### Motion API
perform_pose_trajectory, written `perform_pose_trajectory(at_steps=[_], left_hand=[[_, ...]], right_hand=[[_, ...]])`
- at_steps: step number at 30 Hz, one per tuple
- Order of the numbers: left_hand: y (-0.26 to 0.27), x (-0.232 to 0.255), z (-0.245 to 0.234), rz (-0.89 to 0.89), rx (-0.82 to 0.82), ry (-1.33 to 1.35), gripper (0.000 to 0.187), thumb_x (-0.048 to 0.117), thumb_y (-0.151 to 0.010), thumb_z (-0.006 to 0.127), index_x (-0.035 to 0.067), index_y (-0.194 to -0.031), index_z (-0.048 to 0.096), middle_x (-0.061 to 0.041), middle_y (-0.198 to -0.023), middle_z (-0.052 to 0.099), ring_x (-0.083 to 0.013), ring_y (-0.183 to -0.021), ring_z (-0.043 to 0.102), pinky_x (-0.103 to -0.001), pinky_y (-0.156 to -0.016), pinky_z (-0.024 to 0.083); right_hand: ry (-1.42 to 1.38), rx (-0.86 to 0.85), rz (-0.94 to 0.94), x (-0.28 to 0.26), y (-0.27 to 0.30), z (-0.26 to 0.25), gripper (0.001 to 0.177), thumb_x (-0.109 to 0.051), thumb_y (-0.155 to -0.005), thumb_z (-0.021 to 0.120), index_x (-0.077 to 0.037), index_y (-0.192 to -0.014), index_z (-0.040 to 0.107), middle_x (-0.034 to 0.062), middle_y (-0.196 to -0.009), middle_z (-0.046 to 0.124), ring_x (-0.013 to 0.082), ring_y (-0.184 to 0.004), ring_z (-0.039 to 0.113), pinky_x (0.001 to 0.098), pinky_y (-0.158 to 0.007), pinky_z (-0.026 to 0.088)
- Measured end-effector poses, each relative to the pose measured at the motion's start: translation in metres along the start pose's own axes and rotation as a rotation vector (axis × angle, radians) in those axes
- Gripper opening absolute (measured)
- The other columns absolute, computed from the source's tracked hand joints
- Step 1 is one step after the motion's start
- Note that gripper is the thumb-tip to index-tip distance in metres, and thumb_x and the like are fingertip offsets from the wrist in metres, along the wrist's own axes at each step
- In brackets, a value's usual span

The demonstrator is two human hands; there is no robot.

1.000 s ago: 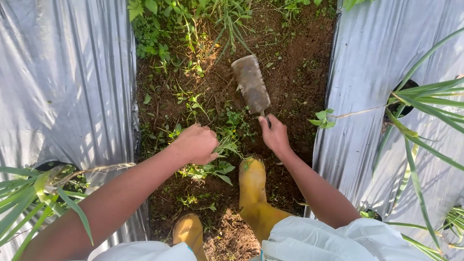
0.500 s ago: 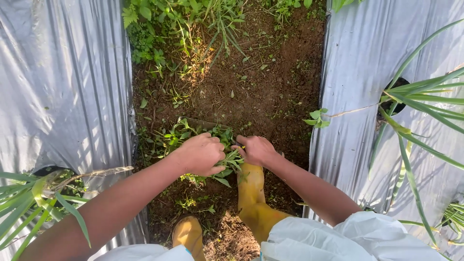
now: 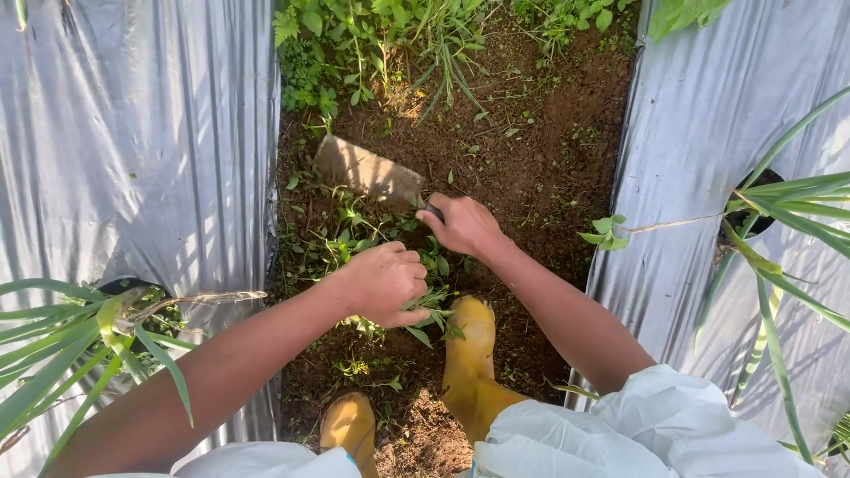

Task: The person uses a hand hoe to loosen soil and remove weeds from a narrow row between plastic mulch beds. They pull the uprooted weeds by hand and discard them, repeating the process along the row.

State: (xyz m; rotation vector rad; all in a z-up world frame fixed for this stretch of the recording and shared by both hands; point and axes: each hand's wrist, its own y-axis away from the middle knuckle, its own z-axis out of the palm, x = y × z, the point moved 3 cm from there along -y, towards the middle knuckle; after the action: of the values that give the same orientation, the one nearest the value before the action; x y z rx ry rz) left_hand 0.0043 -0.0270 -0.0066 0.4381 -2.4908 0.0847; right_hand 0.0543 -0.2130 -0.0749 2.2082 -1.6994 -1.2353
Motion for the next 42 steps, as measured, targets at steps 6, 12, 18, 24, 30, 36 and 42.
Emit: perform_pose_trajectory(at_steps=[6,12,18,24,30,36,42], left_hand=[[0.006,-0.058,-0.023,-0.277,0.749,-0.143,0.036,0.040,-0.106,0.052,0.015,-0.089,0.071,-0.002,-0.079,0.060,-0.0197,-0.081,0.065,-0.033,-0.079,0.054],[0.028,-0.123,-0.071,-0.939,0.774,0.067,0.047,0.035,-0.103,0.060,0.001,-0.135,0.055,-0.019,-0.144,0.039,-0.0356,-0.132,0.040,-0.063,-0.108,0.039],[0.039,-0.137,-0.039,-1.029,0.636,0.051,0.060,0.039,-0.111,0.053,-0.004,-0.149,0.037,-0.026,-0.158,0.024,-0.0441,-0.149,0.020,-0.062,-0.120,0.029],[0.037,-0.148,-0.020,-1.005,0.493,-0.012,0.076,0.048,-0.108,0.048,-0.007,-0.157,0.026,-0.029,-0.165,0.018,-0.0453,-0.154,0.012,-0.058,-0.126,0.009],[0.055,-0.168,0.022,-0.899,0.381,-0.512,0.099,0.071,-0.102,0.037,-0.012,-0.157,0.034,-0.034,-0.155,0.046,-0.0433,-0.150,0.038,-0.050,-0.128,0.014],[0.053,-0.174,0.025,-0.906,0.402,-0.625,0.098,0.075,-0.102,0.032,-0.008,-0.153,0.042,-0.030,-0.150,0.053,-0.0388,-0.145,0.048,-0.047,-0.128,0.020],[0.046,-0.165,0.003,-1.024,0.043,-0.393,0.098,0.078,-0.101,0.017,0.001,-0.156,0.040,-0.026,-0.162,0.040,-0.0381,-0.156,0.029,-0.051,-0.131,0.008]], right_hand=[[-0.094,0.030,0.000,0.008,-0.014,0.022,0.042,-0.039,-0.120,0.050,-0.005,-0.098,0.064,0.0101,-0.059,0.055,0.0196,-0.042,0.049,0.0395,-0.044,0.042],[-0.385,0.236,0.337,0.033,-0.012,0.011,0.035,-0.041,-0.118,0.051,-0.012,-0.100,0.054,-0.0023,-0.066,0.045,0.0126,-0.051,0.035,0.0359,-0.047,0.025],[-0.109,0.067,0.131,0.035,0.032,-0.033,0.036,-0.034,-0.119,0.055,-0.005,-0.099,0.063,0.0097,-0.062,0.055,0.0183,-0.044,0.044,0.0394,-0.047,0.039],[-0.321,0.149,0.234,0.108,0.041,0.007,0.039,-0.035,-0.121,0.046,-0.011,-0.091,0.057,0.0034,-0.060,0.046,0.0151,-0.044,0.038,0.0380,-0.045,0.035],[-0.276,0.062,0.279,0.097,0.047,-0.054,0.036,-0.030,-0.121,0.047,-0.005,-0.098,0.059,0.0102,-0.066,0.058,0.0214,-0.055,0.065,0.0398,-0.054,0.055],[-0.214,0.062,0.306,0.077,0.041,-0.123,0.034,-0.025,-0.120,0.050,0.001,-0.103,0.063,0.0111,-0.072,0.064,0.0207,-0.059,0.070,0.0421,-0.056,0.059],[-0.648,0.305,0.371,0.106,-0.014,-0.091,0.038,-0.024,-0.114,0.058,0.007,-0.135,0.060,0.0121,-0.087,0.071,0.0197,-0.071,0.077,0.0412,-0.063,0.065]])
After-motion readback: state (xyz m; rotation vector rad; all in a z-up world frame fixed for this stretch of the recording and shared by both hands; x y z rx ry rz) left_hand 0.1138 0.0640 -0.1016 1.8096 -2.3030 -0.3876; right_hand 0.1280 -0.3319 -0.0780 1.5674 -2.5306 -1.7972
